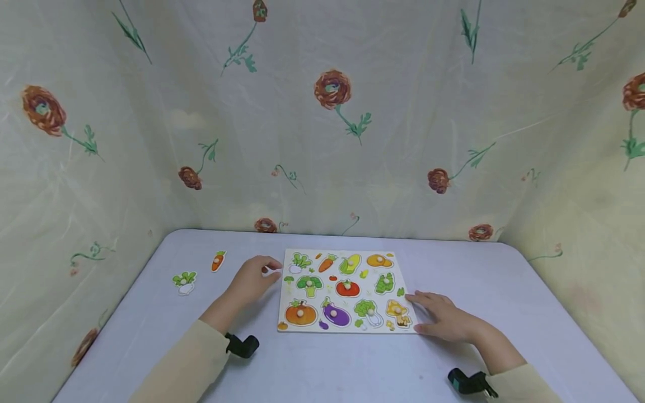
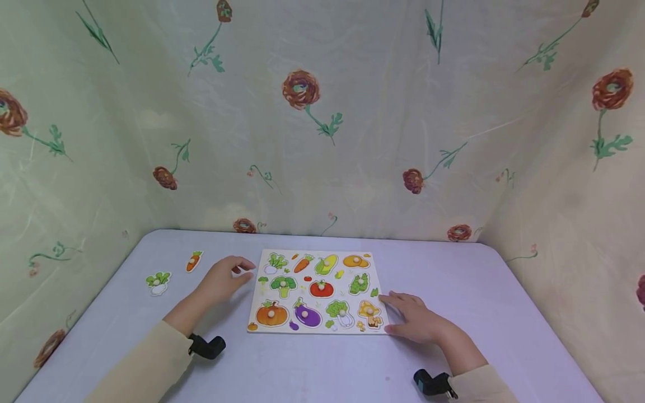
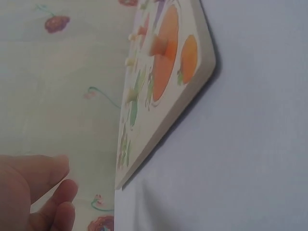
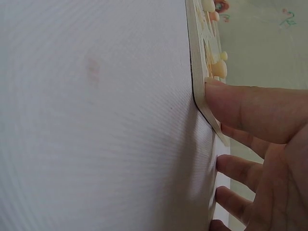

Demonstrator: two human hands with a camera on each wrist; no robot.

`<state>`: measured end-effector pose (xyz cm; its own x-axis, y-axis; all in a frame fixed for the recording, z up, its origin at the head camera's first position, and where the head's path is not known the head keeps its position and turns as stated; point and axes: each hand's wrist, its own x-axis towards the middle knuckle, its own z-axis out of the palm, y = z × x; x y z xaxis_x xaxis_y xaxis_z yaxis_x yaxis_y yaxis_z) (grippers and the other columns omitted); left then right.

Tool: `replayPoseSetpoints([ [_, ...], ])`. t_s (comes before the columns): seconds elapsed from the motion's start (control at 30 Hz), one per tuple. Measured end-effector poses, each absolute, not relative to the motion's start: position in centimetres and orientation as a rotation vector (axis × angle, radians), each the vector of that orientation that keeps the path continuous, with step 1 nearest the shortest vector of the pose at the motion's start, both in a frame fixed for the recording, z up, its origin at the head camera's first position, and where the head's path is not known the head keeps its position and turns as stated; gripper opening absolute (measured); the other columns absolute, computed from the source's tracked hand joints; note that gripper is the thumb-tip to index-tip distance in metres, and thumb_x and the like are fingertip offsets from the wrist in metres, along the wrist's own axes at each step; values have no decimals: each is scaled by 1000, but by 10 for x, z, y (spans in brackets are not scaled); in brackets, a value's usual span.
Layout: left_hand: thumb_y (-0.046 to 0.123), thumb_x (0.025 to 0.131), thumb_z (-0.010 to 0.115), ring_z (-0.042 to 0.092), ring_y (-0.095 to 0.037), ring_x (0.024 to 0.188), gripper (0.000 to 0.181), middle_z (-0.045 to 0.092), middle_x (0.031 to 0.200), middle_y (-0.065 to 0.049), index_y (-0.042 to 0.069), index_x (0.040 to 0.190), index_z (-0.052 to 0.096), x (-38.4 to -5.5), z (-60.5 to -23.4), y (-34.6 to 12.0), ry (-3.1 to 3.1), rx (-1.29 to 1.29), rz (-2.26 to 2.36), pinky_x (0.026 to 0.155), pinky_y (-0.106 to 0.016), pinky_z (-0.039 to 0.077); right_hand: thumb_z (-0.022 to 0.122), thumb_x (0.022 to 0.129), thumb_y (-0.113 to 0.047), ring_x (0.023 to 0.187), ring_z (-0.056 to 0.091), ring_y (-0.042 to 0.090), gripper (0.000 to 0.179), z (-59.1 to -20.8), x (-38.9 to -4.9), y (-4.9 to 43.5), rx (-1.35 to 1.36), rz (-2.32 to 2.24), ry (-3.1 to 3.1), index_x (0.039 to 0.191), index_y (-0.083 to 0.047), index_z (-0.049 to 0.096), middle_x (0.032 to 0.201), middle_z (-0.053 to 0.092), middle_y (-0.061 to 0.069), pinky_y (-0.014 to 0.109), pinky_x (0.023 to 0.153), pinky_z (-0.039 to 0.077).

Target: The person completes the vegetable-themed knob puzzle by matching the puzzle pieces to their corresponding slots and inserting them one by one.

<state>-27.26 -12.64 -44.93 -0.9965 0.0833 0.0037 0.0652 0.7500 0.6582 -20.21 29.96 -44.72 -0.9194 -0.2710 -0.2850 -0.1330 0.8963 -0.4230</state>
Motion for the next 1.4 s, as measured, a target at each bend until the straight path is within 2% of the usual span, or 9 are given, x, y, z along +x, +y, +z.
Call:
replayPoseSetpoints([
  [0.3, 21, 96, 66, 56, -27, 117, 26, 63, 125, -7, 16, 121, 67, -274, -444, -150, 2949, 53, 1112, 99, -43, 53, 72, 87, -39, 144, 21, 54, 74, -445, -201, 298, -314, -574, 2725, 150, -14, 43, 159, 29, 27, 74, 111, 25],
  [0.57, 16, 96, 64, 57, -33, 114, 31, 60, 127, -18, 5, 126, 65, -282, -442, -174, 3023, 73, 1165, 93, -47, 52, 72, 87, -39, 144, 21, 54, 74, -444, -200, 298, -308, -579, 2723, 150, -14, 42, 159, 29, 27, 74, 111, 25],
  [0.77, 13, 95, 62, 57, -39, 112, 35, 59, 127, -24, 0, 128, 61, -289, -442, -194, 3085, 58, 1229, 93, -50, 50, 72, 87, -39, 144, 21, 54, 74, -444, -199, 298, -313, -579, 2726, 150, -14, 43, 159, 29, 27, 74, 111, 25],
  [1.13, 13, 96, 61, 57, -42, 114, 39, 55, 131, -27, 0, 132, 57, -294, -440, -214, 3117, -94, 1232, 93, -52, 49, 72, 87, -40, 144, 21, 55, 75, -443, -199, 298, -315, -580, 2727, 150, -14, 43, 159, 29, 27, 74, 110, 25],
  [1.4, 15, 97, 58, 55, -41, 122, 38, 55, 135, -23, 3, 133, 57, -302, -450, -229, 3043, -260, 1251, 97, -52, 48, 72, 87, -42, 144, 21, 54, 75, -447, -201, 299, -308, -576, 2730, 150, -14, 43, 159, 29, 26, 74, 111, 25],
])
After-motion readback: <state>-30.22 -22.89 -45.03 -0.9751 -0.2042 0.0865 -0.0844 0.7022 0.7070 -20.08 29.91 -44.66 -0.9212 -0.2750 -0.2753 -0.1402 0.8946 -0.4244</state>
